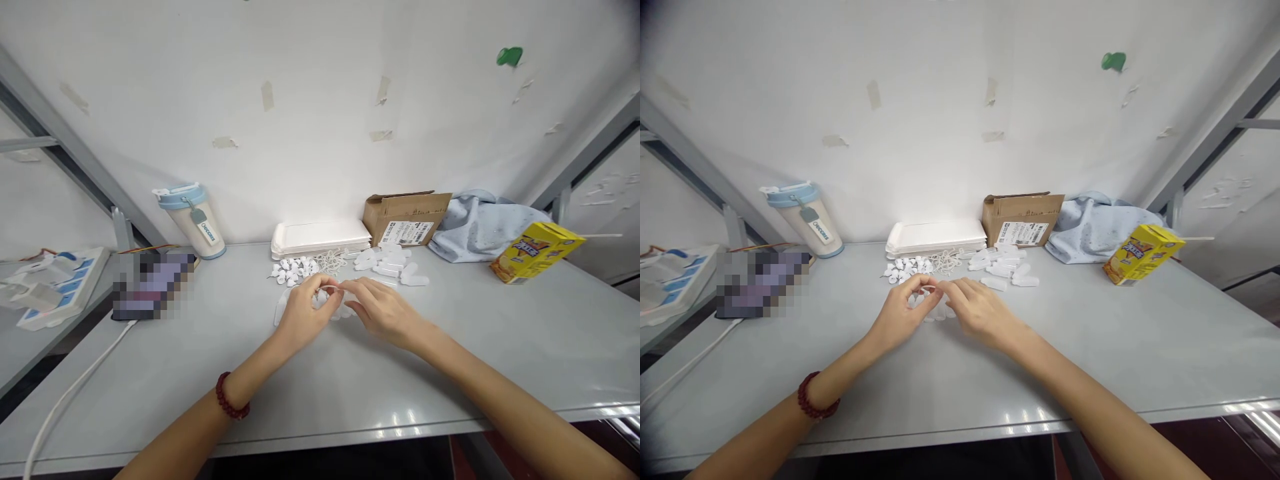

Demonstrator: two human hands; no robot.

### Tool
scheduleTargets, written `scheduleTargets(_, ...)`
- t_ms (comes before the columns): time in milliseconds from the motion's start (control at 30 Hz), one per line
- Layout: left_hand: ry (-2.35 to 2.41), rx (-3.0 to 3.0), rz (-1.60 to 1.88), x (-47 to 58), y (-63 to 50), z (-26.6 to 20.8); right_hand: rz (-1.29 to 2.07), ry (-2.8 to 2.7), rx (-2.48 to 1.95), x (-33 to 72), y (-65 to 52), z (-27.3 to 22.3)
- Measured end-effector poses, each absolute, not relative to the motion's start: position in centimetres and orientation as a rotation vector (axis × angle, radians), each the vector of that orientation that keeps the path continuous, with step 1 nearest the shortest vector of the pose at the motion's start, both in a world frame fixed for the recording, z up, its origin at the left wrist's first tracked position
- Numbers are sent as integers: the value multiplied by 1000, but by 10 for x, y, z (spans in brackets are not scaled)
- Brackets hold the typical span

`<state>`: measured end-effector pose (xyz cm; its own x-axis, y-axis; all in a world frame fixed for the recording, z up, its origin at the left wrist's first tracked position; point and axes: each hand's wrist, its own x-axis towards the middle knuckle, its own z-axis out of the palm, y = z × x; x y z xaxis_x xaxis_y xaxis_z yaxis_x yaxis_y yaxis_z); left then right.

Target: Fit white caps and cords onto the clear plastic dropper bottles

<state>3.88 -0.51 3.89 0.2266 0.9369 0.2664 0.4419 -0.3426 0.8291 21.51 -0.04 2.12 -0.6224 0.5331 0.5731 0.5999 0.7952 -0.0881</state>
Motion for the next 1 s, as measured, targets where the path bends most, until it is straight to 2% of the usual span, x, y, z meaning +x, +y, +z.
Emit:
scheduleTargets(233,1079,1746,1062,35,0,40,290,-2143,-914,214,0,27)
scheduleTargets(400,1096,1716,1050,34,-1,40,773,-1919,-965,213,-2,37)
scheduleTargets(567,1145,1947,1116,35,-4,36,1229,-1643,-924,214,2,39)
scheduleTargets(1000,974,2485,1453,39,-3,31,1762,-1303,-719,219,7,41)
